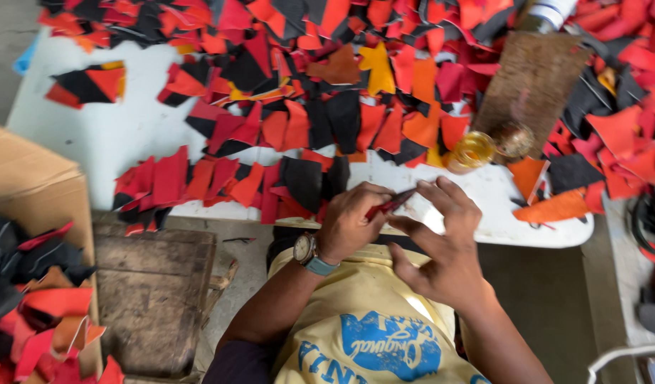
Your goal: The person repeatedly picks red and black leather pieces from a table, aligns them, and presses them together. They occasionally use a small tool to rub or smooth the edges of the joined pieces. The assembled pieces are placed back on the table among many others.
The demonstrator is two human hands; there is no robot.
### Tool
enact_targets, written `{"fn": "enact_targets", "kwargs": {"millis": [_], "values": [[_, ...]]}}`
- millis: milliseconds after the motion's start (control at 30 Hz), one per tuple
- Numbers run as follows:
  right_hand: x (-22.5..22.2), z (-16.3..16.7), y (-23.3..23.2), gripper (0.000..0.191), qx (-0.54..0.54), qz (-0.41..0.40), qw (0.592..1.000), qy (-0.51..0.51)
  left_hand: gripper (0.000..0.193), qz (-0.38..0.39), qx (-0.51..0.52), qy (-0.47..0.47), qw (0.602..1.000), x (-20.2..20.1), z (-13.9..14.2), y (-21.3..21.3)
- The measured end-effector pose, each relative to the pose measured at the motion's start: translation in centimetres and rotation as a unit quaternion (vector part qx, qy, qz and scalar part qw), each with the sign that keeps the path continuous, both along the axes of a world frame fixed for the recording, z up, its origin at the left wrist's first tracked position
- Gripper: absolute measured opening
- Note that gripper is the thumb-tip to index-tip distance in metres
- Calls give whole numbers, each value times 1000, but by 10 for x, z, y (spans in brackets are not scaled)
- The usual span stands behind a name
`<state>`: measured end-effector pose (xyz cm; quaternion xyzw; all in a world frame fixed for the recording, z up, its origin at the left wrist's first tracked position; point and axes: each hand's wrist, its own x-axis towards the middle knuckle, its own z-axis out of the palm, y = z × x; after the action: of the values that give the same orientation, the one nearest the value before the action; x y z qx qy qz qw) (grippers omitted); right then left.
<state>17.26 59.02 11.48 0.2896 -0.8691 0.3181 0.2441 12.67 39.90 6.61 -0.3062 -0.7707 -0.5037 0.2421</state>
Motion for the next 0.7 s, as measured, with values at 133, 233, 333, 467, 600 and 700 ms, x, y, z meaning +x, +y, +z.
{"fn": "enact_targets", "kwargs": {"millis": [133, 233, 333, 467, 600, 700], "values": [[-2, -18, 22, 37, -162, -6, 981, -106, 16, -17, 28, -145, 989, 8, 34, -39], [-8, -41, 47, 42, -144, -35, 987, -62, 15, 28, -28, -193, 980, 11, 68, -107], [-13, -71, 63, 45, -298, 20, 941, -158, 18, 62, -68, -166, 982, 13, 105, -174], [-24, -111, 65, 39, -416, 20, 872, -256, 17, 43, -143, -287, 946, 6, 137, -225], [-41, -140, 59, 33, -459, 71, 845, -263, 24, -46, -291, -297, 909, -23, 133, -244], [-47, -147, 59, 32, -472, 84, 835, -270, 28, -98, -329, -325, 881, -48, 107, -243]]}}
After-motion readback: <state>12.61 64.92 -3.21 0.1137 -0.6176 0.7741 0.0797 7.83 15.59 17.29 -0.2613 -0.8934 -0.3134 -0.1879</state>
